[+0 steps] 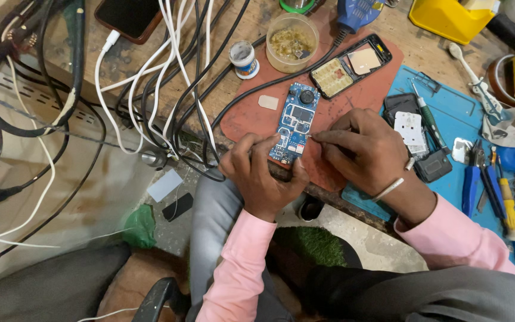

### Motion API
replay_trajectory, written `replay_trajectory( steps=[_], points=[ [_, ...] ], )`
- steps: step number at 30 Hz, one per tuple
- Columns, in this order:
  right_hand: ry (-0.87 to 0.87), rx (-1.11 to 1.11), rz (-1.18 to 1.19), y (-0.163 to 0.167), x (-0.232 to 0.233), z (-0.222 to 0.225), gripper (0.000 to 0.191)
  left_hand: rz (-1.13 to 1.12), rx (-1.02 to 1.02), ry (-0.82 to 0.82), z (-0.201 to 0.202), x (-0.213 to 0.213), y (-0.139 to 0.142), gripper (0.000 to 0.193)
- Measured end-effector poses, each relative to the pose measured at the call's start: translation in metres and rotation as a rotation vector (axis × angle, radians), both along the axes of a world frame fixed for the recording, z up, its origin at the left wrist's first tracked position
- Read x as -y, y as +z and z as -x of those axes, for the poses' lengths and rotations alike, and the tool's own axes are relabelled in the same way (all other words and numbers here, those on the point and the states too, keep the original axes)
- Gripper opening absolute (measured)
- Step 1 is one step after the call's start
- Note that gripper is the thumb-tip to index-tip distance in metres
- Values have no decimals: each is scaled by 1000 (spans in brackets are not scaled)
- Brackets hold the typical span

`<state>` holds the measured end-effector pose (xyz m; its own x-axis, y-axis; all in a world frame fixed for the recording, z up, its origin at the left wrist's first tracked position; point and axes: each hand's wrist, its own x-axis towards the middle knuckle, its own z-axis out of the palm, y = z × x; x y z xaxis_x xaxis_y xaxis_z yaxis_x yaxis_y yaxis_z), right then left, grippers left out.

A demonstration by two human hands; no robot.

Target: The person sits at a cluttered repair bench and works on a disassembled phone motherboard, holding the board steady with one hand while using a pointed probe tool with the other to work on small components on the board. They reposition and flip the board several times to reach different areas and continue probing and manipulating components throughout the clip.

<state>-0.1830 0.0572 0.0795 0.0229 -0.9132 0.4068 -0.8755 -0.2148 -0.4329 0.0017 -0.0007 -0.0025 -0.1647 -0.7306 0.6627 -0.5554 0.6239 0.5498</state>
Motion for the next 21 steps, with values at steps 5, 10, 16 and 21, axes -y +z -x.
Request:
replay_trajectory(
  steps=[5,10,16,21],
  points=[
    [11,-12,-3,0,2,0,29,7,6,9,0,0,2,45],
    [37,0,-11,1,1,0,28,5,7,1,-1,-1,3,45],
    [7,2,-8,1,2,1,27,-4,0,2,1,-1,4,45],
    [20,13,-19,0,2,1,27,4,5,10,1,-1,4,45]
  ],
)
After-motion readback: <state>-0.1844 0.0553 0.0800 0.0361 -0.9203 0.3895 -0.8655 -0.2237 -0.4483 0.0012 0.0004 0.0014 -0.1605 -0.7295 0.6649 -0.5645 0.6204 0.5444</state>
